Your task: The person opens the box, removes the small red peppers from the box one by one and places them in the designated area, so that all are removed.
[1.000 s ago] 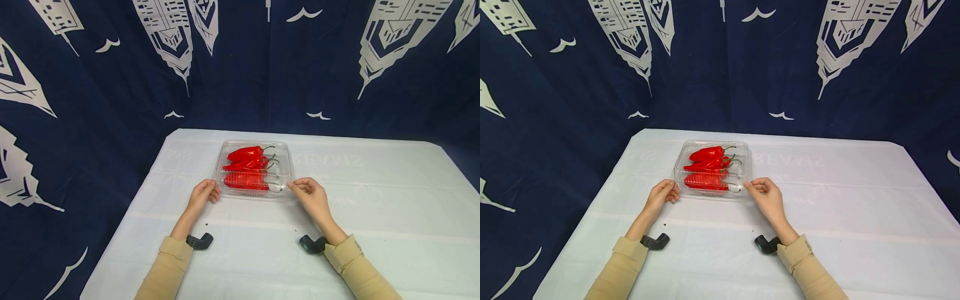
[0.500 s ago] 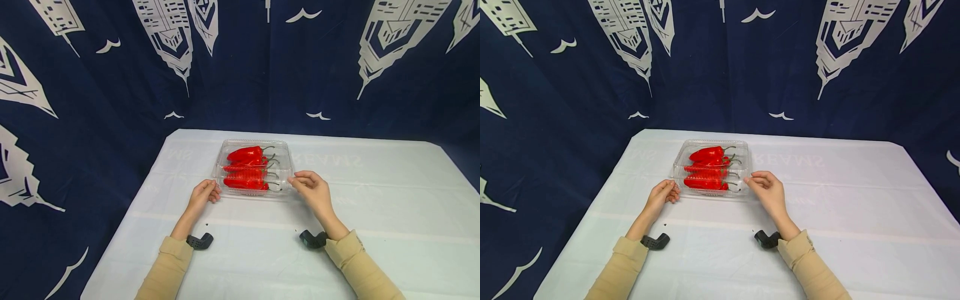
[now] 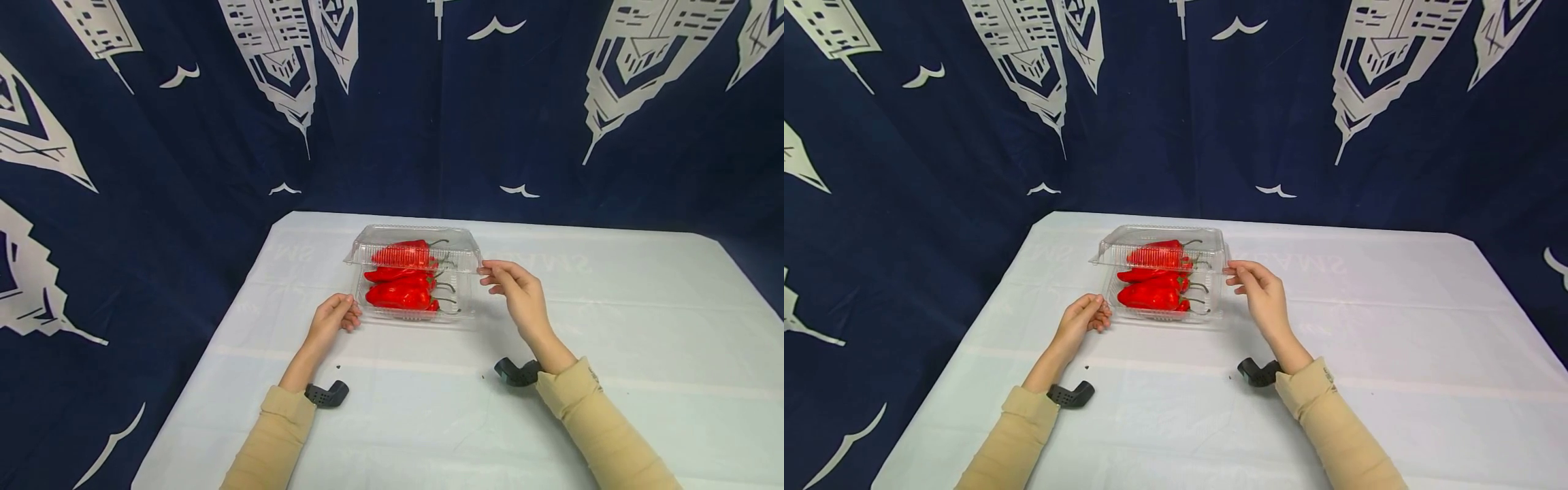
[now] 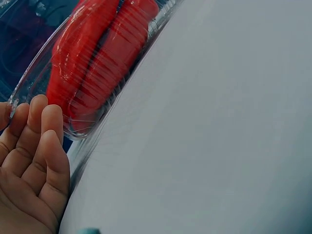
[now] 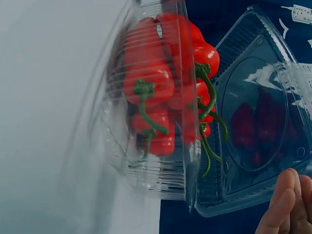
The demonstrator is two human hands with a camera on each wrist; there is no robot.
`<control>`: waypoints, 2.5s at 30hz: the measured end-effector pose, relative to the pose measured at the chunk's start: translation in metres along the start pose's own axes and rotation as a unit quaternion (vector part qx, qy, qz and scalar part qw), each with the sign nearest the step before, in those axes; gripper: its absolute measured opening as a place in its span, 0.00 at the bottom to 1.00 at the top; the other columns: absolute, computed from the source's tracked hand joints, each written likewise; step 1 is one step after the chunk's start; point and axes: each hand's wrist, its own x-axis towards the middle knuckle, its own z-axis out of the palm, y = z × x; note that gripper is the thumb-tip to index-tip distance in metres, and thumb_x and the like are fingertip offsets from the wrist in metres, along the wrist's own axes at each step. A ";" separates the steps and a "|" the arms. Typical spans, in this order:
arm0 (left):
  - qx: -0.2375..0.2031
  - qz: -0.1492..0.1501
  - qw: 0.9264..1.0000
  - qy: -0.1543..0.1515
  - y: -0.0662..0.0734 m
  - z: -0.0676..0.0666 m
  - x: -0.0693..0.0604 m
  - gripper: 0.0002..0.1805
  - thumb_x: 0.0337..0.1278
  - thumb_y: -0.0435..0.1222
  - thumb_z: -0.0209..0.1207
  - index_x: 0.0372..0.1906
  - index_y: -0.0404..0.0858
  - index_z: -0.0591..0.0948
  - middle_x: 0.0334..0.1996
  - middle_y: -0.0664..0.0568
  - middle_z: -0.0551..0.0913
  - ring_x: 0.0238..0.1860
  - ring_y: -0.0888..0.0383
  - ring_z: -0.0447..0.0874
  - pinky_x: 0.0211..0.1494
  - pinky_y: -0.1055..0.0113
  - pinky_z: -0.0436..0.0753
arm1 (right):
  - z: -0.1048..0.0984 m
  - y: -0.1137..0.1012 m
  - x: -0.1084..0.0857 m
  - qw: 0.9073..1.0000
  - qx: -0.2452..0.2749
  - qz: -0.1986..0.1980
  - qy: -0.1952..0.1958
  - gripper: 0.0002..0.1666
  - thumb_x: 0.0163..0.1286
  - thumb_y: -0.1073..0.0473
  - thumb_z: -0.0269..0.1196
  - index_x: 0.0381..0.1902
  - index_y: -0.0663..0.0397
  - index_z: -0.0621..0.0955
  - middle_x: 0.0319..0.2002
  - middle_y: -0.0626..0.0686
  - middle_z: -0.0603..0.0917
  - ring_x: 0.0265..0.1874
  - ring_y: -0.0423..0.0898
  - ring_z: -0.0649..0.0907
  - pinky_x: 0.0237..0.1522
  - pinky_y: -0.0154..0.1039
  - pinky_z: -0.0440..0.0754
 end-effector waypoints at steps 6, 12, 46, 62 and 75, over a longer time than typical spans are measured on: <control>-0.002 -0.005 1.000 0.003 0.001 0.000 0.000 0.13 0.71 0.31 0.45 0.36 0.24 0.72 0.28 0.45 0.77 0.25 0.59 0.77 0.27 0.73 0.75 | -0.001 -0.001 0.012 0.999 -0.025 -0.026 0.001 0.15 0.71 0.64 0.54 0.52 0.66 0.78 0.42 0.58 0.83 0.33 0.35 0.82 0.34 0.28 0.78; 0.001 -0.006 1.000 0.006 0.001 0.000 0.000 0.13 0.71 0.31 0.45 0.36 0.23 0.72 0.28 0.45 0.77 0.25 0.59 0.77 0.27 0.72 0.76 | -0.001 -0.002 0.024 0.998 -0.057 -0.027 0.018 0.17 0.69 0.58 0.59 0.51 0.64 0.79 0.41 0.55 0.84 0.33 0.35 0.82 0.34 0.27 0.78; -0.002 -0.008 1.000 0.016 0.001 0.002 0.000 0.12 0.71 0.31 0.45 0.34 0.26 0.73 0.26 0.47 0.78 0.24 0.59 0.77 0.27 0.73 0.76 | 0.008 0.003 0.070 0.993 -0.060 -0.047 0.090 0.16 0.66 0.58 0.63 0.46 0.65 0.82 0.38 0.58 0.85 0.27 0.32 0.80 0.33 0.25 0.76; -0.006 -0.007 1.000 0.014 0.000 0.001 0.001 0.12 0.71 0.31 0.45 0.34 0.26 0.73 0.26 0.45 0.78 0.24 0.59 0.77 0.26 0.73 0.76 | 0.014 0.018 0.087 0.991 -0.064 -0.055 0.105 0.14 0.65 0.60 0.63 0.44 0.66 0.82 0.33 0.55 0.85 0.24 0.31 0.80 0.30 0.24 0.74; -0.002 -0.014 1.000 0.016 0.001 0.001 0.001 0.11 0.70 0.31 0.46 0.35 0.25 0.73 0.27 0.45 0.78 0.24 0.59 0.77 0.27 0.73 0.76 | 0.014 0.027 0.096 0.990 -0.104 -0.017 0.098 0.16 0.66 0.58 0.62 0.47 0.64 0.82 0.39 0.62 0.84 0.23 0.28 0.78 0.29 0.25 0.72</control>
